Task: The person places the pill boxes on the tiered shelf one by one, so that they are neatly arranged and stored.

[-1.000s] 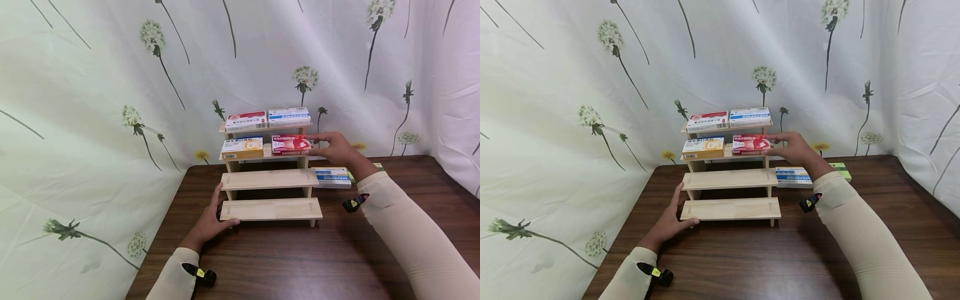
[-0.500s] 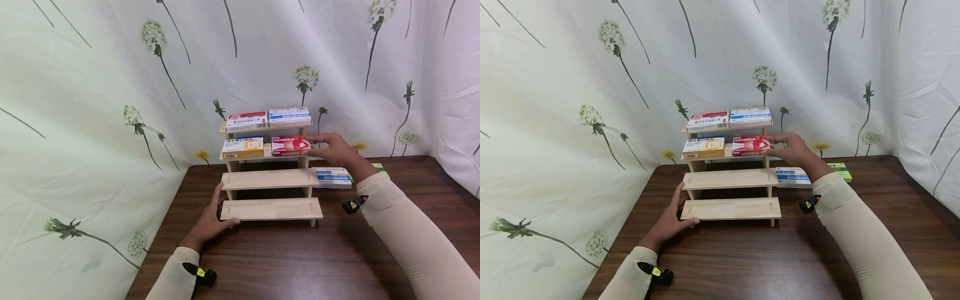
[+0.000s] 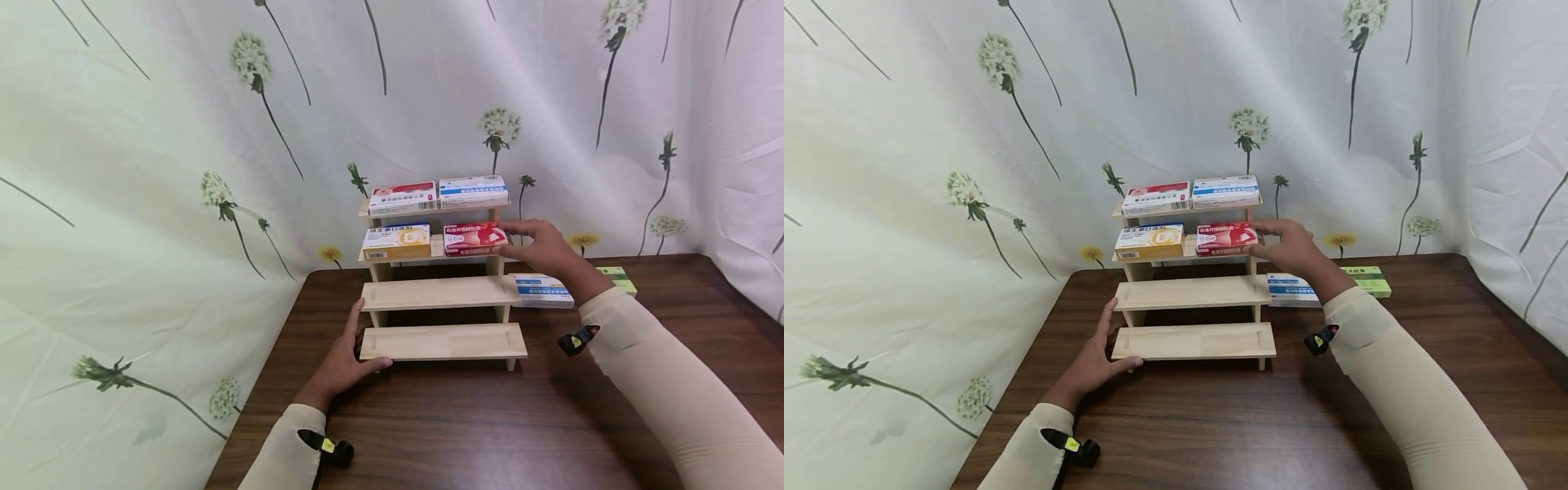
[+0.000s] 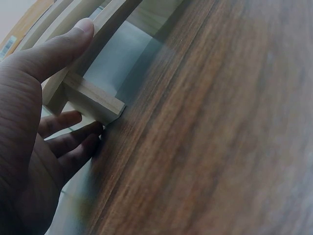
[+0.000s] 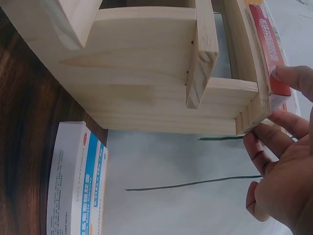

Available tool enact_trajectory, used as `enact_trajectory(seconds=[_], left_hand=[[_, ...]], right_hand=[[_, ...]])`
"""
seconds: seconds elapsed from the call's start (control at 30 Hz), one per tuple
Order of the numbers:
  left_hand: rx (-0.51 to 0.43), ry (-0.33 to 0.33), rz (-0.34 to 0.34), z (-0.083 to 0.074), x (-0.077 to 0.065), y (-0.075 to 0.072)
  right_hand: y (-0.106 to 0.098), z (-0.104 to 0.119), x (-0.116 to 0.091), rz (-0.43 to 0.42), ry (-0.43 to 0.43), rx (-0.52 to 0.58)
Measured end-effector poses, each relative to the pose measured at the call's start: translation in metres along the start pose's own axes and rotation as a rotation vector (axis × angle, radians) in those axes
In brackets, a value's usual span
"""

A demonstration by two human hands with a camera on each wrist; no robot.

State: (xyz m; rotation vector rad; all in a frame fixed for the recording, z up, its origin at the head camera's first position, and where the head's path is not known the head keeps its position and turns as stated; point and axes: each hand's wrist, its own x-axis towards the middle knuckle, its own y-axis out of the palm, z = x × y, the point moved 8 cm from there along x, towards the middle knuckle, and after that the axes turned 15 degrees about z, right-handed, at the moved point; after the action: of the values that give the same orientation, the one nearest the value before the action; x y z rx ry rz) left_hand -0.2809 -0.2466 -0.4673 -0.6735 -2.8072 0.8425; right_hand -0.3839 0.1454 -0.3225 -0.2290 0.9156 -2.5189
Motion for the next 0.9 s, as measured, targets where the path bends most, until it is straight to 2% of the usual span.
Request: enact_trajectory(seconds=[0.47,0.9], left_hand=[[0.013,0.013,0.006,0.0,0.0,0.001],[0.016,0.002,0.003,0.001,0.0,0.001]], right_hand=[[0.003,-0.002,-0.004,-0.023,0.046,-0.016],[-0.005,-0.02,-0.014,-0.088,0.02,0.023]])
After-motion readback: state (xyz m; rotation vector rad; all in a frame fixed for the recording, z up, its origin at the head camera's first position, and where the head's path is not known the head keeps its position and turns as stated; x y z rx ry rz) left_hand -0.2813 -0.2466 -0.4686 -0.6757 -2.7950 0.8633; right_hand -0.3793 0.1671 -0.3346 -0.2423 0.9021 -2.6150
